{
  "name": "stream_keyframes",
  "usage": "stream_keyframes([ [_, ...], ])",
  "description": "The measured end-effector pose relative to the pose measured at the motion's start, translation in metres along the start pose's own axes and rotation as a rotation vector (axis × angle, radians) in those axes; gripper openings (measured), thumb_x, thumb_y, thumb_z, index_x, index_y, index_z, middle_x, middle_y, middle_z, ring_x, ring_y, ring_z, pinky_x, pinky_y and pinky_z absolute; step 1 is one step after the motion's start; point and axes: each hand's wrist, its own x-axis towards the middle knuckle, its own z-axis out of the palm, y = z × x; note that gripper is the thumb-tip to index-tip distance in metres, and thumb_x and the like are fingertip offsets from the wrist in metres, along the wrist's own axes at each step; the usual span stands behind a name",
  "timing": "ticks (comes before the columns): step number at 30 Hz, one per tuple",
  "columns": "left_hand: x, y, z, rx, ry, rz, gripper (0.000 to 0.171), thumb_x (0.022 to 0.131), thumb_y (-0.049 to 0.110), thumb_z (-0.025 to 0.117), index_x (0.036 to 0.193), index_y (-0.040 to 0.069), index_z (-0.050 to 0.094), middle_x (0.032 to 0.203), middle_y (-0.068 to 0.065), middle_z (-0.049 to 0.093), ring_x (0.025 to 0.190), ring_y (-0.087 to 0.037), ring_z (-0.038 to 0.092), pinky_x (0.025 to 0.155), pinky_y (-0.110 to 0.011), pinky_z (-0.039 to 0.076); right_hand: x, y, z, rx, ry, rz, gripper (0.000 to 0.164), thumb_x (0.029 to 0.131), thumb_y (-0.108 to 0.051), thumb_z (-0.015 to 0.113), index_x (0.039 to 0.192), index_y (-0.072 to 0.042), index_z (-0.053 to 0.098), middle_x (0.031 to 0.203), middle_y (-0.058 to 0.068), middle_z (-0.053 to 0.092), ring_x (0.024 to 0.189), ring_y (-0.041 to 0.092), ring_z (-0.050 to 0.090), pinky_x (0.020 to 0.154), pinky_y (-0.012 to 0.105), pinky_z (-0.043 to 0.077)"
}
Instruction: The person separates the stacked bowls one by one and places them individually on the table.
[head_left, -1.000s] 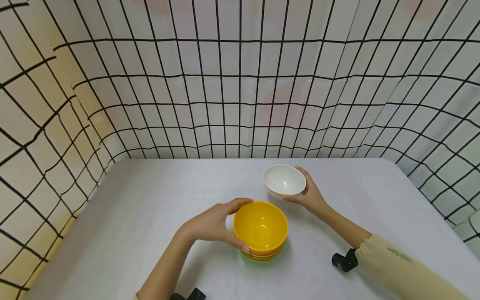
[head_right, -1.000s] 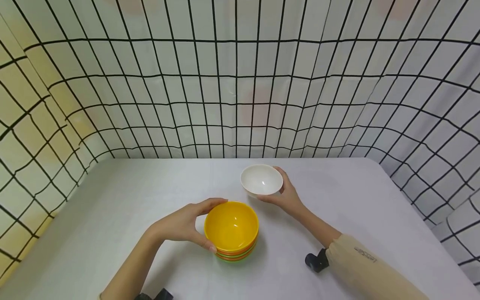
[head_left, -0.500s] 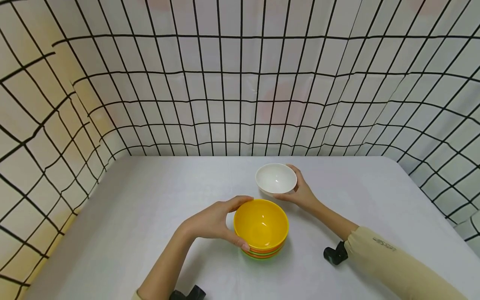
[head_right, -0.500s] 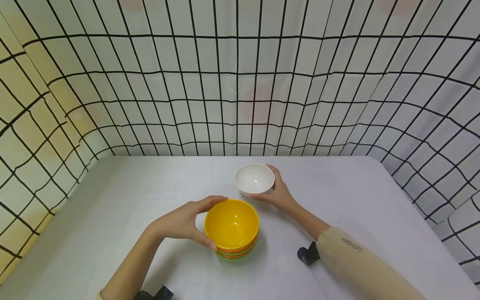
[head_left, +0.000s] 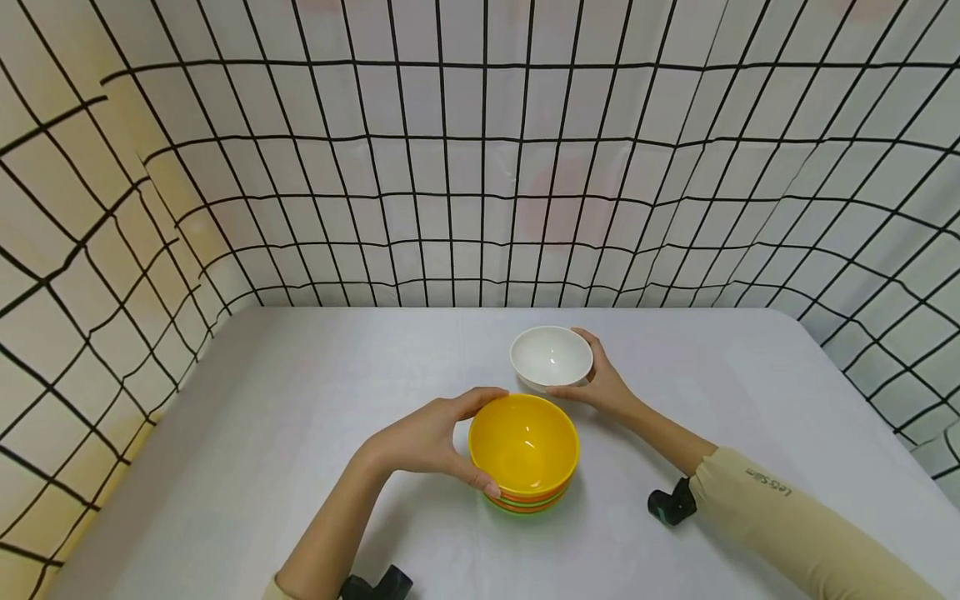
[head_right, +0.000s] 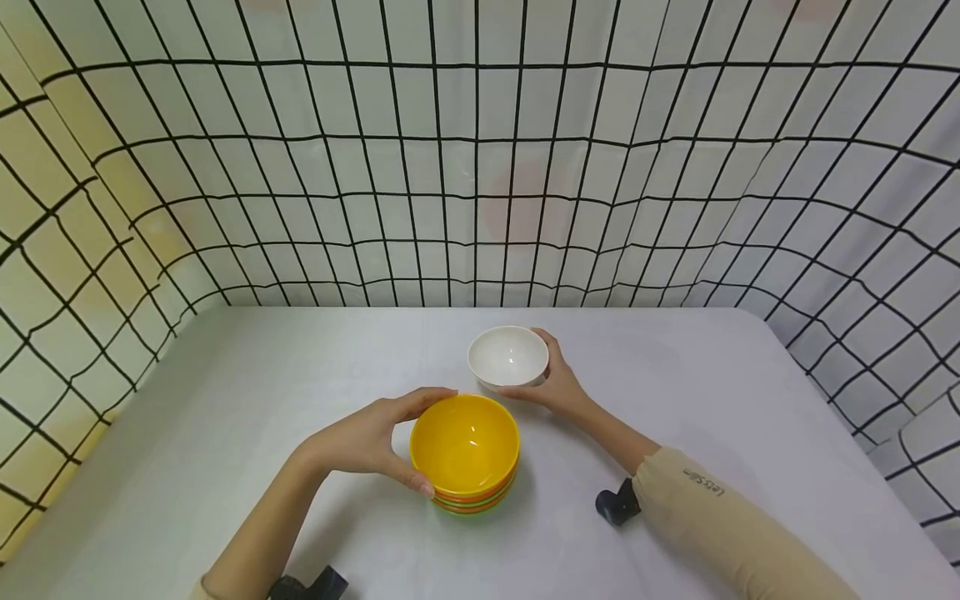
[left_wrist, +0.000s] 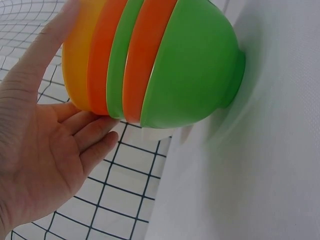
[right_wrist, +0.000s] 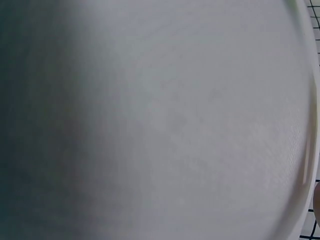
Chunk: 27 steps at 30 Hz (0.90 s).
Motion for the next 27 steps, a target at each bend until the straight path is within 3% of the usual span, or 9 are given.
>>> stream_keyframes([
  [15, 0.0014, 0.0006, -0.0010, -0.002, -0.006, -0.003, 0.096, 0.059, 0.048, 0.083, 0.139, 0.029, 0.035, 0.133, 0.020, 0.045, 0.127, -0.011, 0.041, 0.105, -0.043, 0.033, 0.0005, -0.0001, -0.0003, -0.016, -0.002, 0.037, 0.097, 0.075, -0.013, 0.077, 0.145, -0.008, 0.010, 0.144, 0.019, 0.026, 0.128, 0.036, 0.033, 0.106, 0.049, 0.030],
  [27, 0.0013, 0.0025, -0.0004, -0.010, -0.011, -0.016, 0.096, 0.059, 0.048, 0.083, 0.139, 0.029, 0.034, 0.134, 0.019, 0.045, 0.128, -0.013, 0.040, 0.106, -0.044, 0.033, -0.0043, 0.0024, -0.0045, -0.110, -0.001, 0.015, 0.103, 0.066, -0.015, 0.083, 0.143, -0.008, 0.016, 0.143, 0.017, 0.029, 0.126, 0.035, 0.037, 0.103, 0.050, 0.035],
])
